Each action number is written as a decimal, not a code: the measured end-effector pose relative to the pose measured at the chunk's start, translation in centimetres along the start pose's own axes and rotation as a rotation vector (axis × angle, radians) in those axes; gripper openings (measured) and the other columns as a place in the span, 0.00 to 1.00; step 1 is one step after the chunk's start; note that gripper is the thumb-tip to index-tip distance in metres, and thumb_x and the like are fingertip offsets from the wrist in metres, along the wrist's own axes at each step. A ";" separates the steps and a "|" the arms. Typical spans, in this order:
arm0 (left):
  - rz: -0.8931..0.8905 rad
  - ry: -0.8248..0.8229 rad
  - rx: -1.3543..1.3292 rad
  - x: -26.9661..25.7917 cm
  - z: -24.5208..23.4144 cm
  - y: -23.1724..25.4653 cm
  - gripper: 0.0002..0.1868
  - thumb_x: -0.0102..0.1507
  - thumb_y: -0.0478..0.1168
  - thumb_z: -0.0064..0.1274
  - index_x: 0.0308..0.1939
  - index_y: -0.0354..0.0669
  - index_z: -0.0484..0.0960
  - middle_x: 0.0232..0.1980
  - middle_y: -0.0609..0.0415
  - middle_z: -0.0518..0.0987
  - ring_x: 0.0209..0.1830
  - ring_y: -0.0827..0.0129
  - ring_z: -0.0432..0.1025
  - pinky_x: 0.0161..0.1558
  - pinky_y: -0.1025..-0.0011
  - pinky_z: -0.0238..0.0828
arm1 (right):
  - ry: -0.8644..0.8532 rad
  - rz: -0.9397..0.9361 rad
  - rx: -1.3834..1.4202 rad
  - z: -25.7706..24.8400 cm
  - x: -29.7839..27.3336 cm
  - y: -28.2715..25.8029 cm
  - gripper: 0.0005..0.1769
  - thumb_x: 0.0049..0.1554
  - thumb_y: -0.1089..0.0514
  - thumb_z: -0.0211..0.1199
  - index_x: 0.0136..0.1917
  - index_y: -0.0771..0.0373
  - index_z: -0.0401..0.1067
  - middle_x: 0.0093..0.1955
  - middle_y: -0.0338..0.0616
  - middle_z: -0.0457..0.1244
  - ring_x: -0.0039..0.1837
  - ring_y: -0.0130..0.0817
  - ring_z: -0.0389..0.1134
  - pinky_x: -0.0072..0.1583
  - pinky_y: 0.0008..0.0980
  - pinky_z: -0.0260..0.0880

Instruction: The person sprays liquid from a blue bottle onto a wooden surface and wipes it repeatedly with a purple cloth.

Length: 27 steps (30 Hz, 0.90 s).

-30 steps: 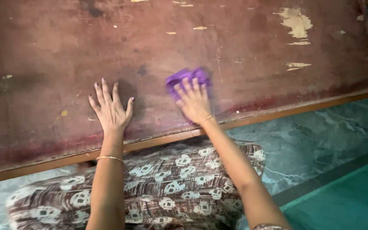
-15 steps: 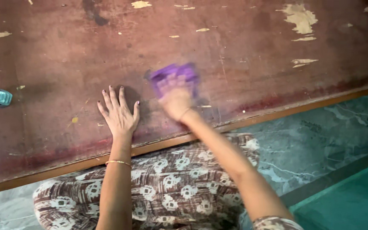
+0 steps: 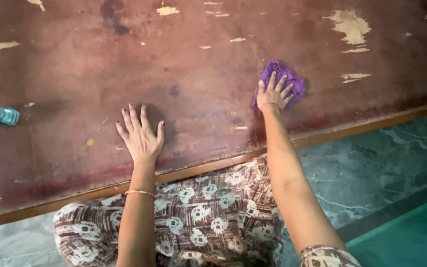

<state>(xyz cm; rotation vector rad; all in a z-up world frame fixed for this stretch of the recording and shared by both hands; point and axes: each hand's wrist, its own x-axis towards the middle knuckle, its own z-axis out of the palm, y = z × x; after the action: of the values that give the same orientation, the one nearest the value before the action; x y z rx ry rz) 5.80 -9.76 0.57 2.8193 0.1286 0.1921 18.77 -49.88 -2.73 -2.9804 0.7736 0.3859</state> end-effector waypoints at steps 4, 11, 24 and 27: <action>-0.016 -0.015 -0.007 0.0 -0.3 0.1 0.40 0.68 0.62 0.44 0.78 0.43 0.63 0.82 0.37 0.56 0.83 0.44 0.44 0.77 0.41 0.31 | 0.056 -0.238 -0.037 1.7 -3.8 -6.2 0.42 0.61 0.33 0.44 0.82 0.53 0.49 0.84 0.60 0.41 0.82 0.69 0.42 0.72 0.73 0.46; -0.028 0.021 -0.044 -0.1 0.0 0.0 0.43 0.68 0.61 0.45 0.79 0.38 0.60 0.81 0.36 0.56 0.84 0.43 0.44 0.78 0.41 0.31 | 0.356 -1.253 0.137 1.8 -19.3 -17.3 0.31 0.57 0.42 0.50 0.72 0.47 0.65 0.79 0.51 0.52 0.78 0.63 0.49 0.73 0.67 0.47; -0.029 0.039 -0.051 0.0 0.0 0.1 0.41 0.67 0.60 0.48 0.78 0.41 0.61 0.81 0.36 0.55 0.82 0.43 0.45 0.76 0.42 0.33 | 0.006 -0.340 0.023 1.2 -4.6 -9.7 0.41 0.66 0.31 0.43 0.85 0.42 0.39 0.87 0.50 0.29 0.84 0.67 0.27 0.78 0.66 0.29; -0.069 0.084 -0.127 -0.1 -0.4 -0.3 0.41 0.67 0.59 0.51 0.78 0.42 0.60 0.81 0.37 0.54 0.82 0.44 0.44 0.76 0.41 0.34 | 0.100 -0.683 0.010 3.1 -9.2 -12.9 0.39 0.65 0.34 0.47 0.84 0.43 0.44 0.87 0.50 0.33 0.84 0.67 0.31 0.78 0.66 0.31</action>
<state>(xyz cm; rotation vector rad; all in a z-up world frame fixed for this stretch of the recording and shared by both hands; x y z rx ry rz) 5.60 -9.34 0.82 2.6764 0.2242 0.2924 16.50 -33.87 -3.81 -3.0197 -0.2601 0.1899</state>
